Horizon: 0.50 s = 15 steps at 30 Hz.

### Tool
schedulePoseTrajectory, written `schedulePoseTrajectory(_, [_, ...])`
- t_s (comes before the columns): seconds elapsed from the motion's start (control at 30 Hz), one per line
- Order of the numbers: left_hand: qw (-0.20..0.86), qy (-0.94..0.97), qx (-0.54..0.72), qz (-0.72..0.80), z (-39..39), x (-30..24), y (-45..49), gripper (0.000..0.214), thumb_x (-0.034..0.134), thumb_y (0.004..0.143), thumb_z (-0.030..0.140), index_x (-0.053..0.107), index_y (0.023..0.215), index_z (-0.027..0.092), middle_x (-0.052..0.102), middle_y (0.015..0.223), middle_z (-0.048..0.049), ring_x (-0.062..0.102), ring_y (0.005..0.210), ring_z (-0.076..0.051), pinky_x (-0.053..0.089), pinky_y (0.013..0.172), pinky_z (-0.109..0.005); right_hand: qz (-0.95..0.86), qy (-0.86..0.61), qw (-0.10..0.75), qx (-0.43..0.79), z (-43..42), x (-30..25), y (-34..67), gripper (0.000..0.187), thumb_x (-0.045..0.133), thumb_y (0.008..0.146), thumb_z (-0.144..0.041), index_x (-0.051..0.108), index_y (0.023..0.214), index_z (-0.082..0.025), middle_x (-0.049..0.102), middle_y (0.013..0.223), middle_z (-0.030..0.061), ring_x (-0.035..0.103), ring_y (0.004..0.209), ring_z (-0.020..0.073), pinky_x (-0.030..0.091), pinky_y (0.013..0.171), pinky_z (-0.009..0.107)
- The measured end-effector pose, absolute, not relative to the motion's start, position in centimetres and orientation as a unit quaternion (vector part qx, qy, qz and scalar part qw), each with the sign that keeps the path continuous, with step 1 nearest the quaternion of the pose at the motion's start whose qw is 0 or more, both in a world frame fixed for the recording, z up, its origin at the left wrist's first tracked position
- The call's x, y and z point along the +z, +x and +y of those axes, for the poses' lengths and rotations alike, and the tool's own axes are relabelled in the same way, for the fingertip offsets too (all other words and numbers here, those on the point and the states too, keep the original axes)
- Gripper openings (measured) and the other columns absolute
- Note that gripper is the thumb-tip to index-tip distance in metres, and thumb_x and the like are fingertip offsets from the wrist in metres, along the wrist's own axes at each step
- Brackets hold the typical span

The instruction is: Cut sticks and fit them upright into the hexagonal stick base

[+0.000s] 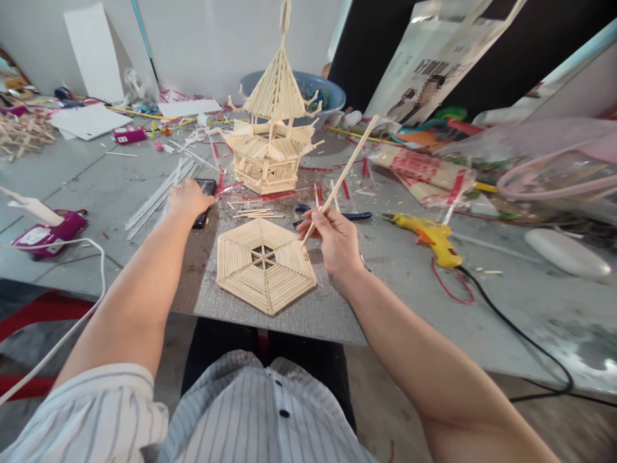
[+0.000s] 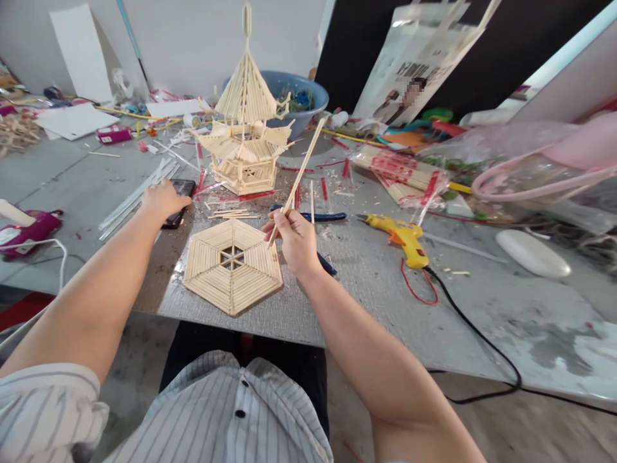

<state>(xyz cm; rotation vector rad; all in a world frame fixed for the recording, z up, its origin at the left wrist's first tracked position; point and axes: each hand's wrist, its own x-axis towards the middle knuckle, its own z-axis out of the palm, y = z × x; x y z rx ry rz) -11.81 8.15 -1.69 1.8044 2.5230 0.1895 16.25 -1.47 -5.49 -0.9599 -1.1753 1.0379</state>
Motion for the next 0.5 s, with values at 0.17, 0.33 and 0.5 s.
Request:
schedulePoseTrajectory(0.17, [-0.02,0.615,0.098,0.782,6.6,0.5,-10.2,0.083,0.057,0.07,0.065,0.051,0.129,0.007,0.05,0.134,-0.0262,0.04,0.128,-0.044,0.037,0.099,-0.053,-0.508,-0.419,0.61,0.441,-1.6,-5.4,16.2,0.029,0.066,0.073,-0.05,0.064,0.077,-0.021,0.068,0.069,-0.0001,0.062,0.06,0.0121,0.052,0.061,0.029])
schedulePoseTrajectory(0.33, [0.174,0.777,0.267,0.543,1.6,2.4,-3.4,0.041,0.052,0.084,0.043,0.064,0.113,0.016,0.067,0.114,-0.0101,0.061,0.102,-0.022,0.045,0.091,-0.035,-0.536,-0.396,0.622,0.41,-2.2,-4.6,15.8,0.018,0.066,0.077,-0.043,0.069,0.081,-0.026,0.067,0.112,0.0021,0.062,0.102,0.0178,0.05,0.085,0.036])
schedulePoseTrajectory(0.5, [0.355,0.816,0.322,0.322,-0.9,0.4,0.4,0.034,0.052,0.086,0.039,0.068,0.101,0.014,0.071,0.091,-0.005,0.061,0.078,-0.013,0.047,0.072,-0.026,-0.537,-0.333,0.635,0.444,-3.2,-3.6,14.6,0.011,0.066,0.079,-0.038,0.072,0.083,-0.03,0.065,0.116,-0.0008,0.058,0.11,0.0174,0.048,0.091,0.036])
